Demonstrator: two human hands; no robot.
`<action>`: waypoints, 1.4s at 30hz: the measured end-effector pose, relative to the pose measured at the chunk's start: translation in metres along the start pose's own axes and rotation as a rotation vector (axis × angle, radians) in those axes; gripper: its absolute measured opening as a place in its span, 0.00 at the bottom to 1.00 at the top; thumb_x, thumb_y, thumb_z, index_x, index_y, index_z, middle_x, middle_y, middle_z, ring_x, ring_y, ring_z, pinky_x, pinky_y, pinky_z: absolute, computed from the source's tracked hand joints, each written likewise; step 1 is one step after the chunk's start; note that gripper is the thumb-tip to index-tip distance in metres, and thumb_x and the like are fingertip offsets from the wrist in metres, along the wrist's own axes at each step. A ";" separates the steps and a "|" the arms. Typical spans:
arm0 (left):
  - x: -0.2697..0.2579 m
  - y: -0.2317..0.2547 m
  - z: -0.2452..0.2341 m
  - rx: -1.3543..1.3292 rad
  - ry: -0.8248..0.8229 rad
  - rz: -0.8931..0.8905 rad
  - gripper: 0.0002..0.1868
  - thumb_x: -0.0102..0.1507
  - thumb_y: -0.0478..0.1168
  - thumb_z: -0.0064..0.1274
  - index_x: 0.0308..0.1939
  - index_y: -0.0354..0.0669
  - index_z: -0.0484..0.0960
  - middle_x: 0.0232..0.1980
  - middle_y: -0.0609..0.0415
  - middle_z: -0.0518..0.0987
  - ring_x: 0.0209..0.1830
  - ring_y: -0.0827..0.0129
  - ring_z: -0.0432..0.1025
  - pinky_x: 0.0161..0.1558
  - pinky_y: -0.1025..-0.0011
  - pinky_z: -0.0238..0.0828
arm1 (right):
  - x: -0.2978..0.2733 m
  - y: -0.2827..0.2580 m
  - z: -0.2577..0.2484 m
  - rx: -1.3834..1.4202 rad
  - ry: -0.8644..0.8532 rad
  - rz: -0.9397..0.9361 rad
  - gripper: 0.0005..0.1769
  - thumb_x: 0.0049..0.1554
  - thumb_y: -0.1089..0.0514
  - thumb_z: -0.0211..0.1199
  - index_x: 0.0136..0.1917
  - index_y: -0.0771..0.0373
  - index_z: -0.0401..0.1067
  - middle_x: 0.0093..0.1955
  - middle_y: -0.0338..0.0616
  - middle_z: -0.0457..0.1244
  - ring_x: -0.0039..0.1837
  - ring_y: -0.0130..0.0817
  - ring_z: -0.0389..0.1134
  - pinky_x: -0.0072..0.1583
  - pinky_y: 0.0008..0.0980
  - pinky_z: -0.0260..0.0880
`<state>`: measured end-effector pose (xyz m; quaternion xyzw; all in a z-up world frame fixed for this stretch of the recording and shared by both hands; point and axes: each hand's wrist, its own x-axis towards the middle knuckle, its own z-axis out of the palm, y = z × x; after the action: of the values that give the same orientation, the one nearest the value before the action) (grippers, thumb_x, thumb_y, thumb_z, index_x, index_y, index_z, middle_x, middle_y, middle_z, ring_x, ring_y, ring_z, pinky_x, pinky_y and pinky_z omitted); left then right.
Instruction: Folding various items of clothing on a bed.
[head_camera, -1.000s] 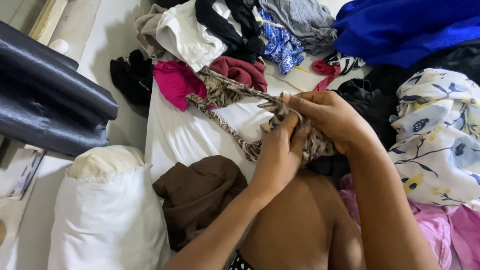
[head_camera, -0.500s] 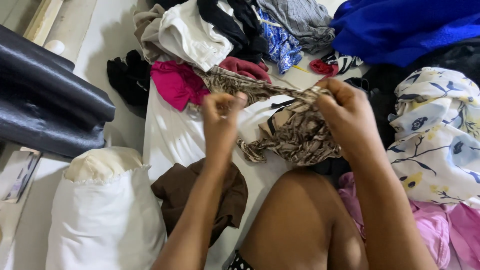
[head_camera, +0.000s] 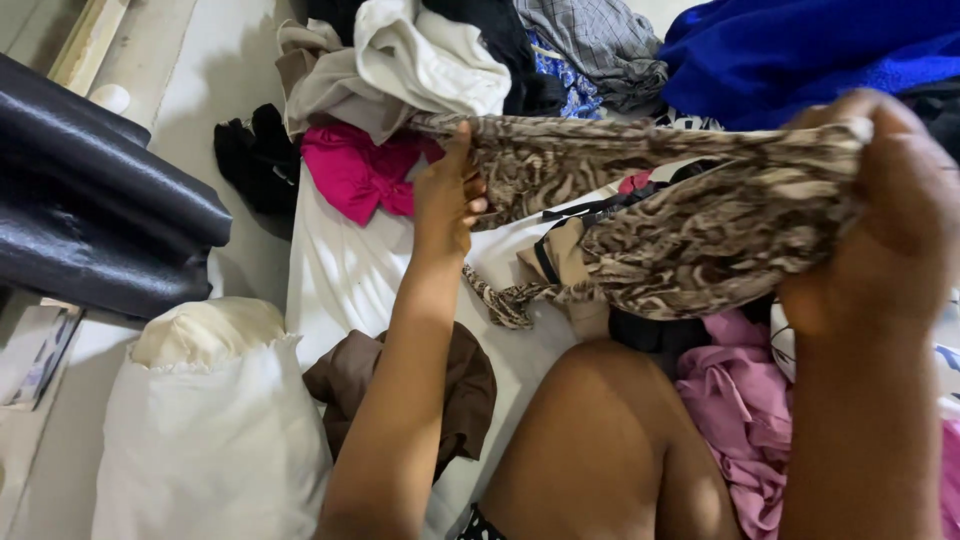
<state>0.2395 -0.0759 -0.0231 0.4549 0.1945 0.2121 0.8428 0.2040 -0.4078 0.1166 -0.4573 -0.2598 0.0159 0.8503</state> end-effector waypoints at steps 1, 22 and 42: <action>0.003 -0.002 0.004 -0.001 -0.001 0.001 0.24 0.61 0.57 0.65 0.34 0.42 0.75 0.29 0.59 0.70 0.21 0.76 0.67 0.18 0.75 0.57 | 0.000 -0.002 -0.004 -0.001 -0.001 -0.001 0.11 0.68 0.59 0.46 0.46 0.65 0.64 0.42 0.47 0.62 0.41 0.32 0.63 0.48 0.30 0.66; -0.190 0.028 0.101 0.679 -0.389 0.083 0.16 0.71 0.45 0.47 0.61 0.47 0.77 0.46 0.43 0.85 0.35 0.57 0.74 0.39 0.57 0.70 | 0.011 0.039 0.040 -0.708 0.082 0.262 0.17 0.67 0.47 0.54 0.58 0.61 0.72 0.46 0.27 0.65 0.47 0.14 0.61 0.48 0.16 0.62; -0.147 -0.017 0.027 -0.011 -0.096 -0.112 0.26 0.67 0.58 0.54 0.49 0.35 0.76 0.42 0.50 0.79 0.39 0.68 0.77 0.39 0.70 0.75 | -0.010 0.029 0.011 -0.503 -0.047 0.265 0.11 0.64 0.65 0.60 0.59 0.67 0.70 0.50 0.34 0.66 0.52 0.20 0.64 0.56 0.21 0.66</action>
<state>0.1339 -0.1818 -0.0041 0.4484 0.1780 0.1434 0.8641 0.1964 -0.3857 0.0945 -0.6833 -0.2133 0.0729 0.6944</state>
